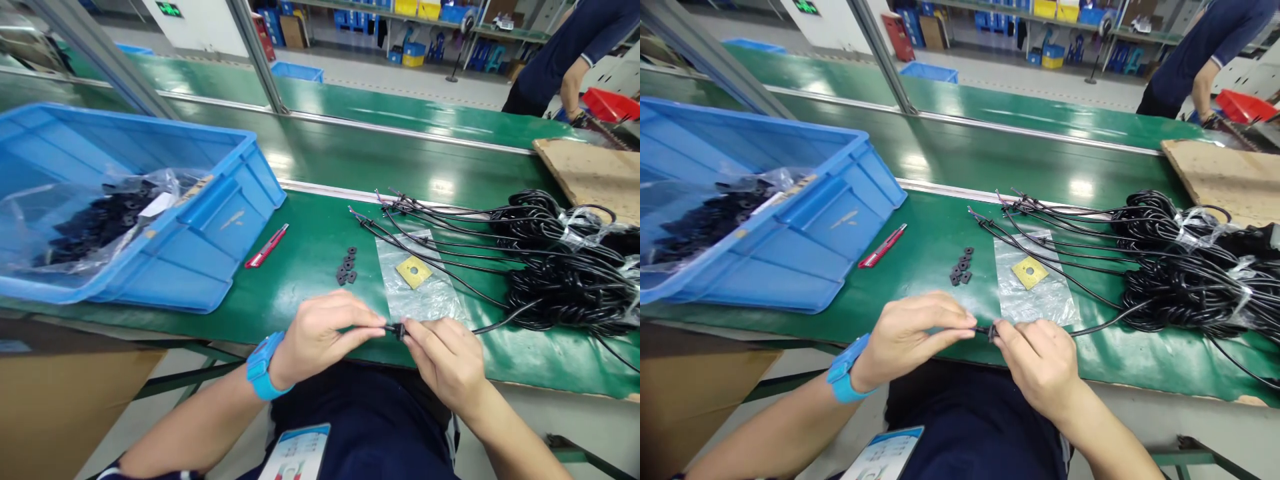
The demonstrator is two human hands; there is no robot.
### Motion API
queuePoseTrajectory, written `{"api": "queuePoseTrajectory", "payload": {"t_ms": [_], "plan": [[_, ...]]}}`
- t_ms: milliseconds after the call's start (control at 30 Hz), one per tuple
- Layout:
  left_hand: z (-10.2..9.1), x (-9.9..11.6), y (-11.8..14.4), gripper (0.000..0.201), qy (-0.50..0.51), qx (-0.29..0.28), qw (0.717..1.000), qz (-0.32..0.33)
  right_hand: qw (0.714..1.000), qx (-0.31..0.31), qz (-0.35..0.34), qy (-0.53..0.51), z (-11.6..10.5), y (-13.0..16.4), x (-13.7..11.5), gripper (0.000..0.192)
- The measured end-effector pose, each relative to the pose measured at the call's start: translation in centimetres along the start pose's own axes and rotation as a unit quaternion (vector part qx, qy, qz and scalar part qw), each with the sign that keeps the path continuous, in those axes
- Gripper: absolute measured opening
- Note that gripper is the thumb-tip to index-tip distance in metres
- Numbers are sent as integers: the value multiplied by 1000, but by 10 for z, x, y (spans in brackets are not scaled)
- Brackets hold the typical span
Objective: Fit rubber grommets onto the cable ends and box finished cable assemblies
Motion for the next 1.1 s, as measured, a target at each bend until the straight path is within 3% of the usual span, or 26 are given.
{"api": "queuePoseTrajectory", "payload": {"t_ms": [67, 167, 300, 400, 467, 533, 667, 767, 900, 1100], "plan": [[-4, -18, -10, 8, -64, 19, 998, 6, 999, 10, 4, 42, 1, -1, 5, 33], [-3, -67, -39, 12, -161, 34, 986, -18, 994, 20, 32, 102, -5, 18, 20, 40], [20, -139, -86, 19, -248, -41, 967, -49, 975, 36, 142, 165, -29, 92, 60, 30], [37, -162, -113, 24, -284, -66, 956, -41, 939, 105, 241, 220, -55, 156, 89, 28], [45, -157, -125, 34, -278, -45, 959, -22, 921, 136, 277, 237, -64, 183, 99, 27], [60, -139, -131, 47, -258, -43, 965, 12, 915, 144, 288, 242, -65, 192, 103, 26], [122, -80, -132, 83, -225, -151, 956, 113, 915, 146, 294, 234, -60, 188, 102, 27], [172, -44, -132, 107, -237, -219, 935, 146, 916, 143, 298, 225, -58, 185, 100, 26], [214, -17, -142, 113, -257, -218, 928, 160, 922, 131, 299, 209, -57, 184, 98, 25], [243, 2, -147, 115, -251, -189, 926, 208, 934, 122, 290, 169, -58, 183, 97, 25]]}}
Point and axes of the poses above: each hand's wrist, its own y-axis away from the middle knuckle, its own z-axis out of the palm, x = y × z, the point moved 7 cm from there along -y, towards the middle knuckle, and after that the axes turned 11 degrees about -y, right-handed, at the moved point
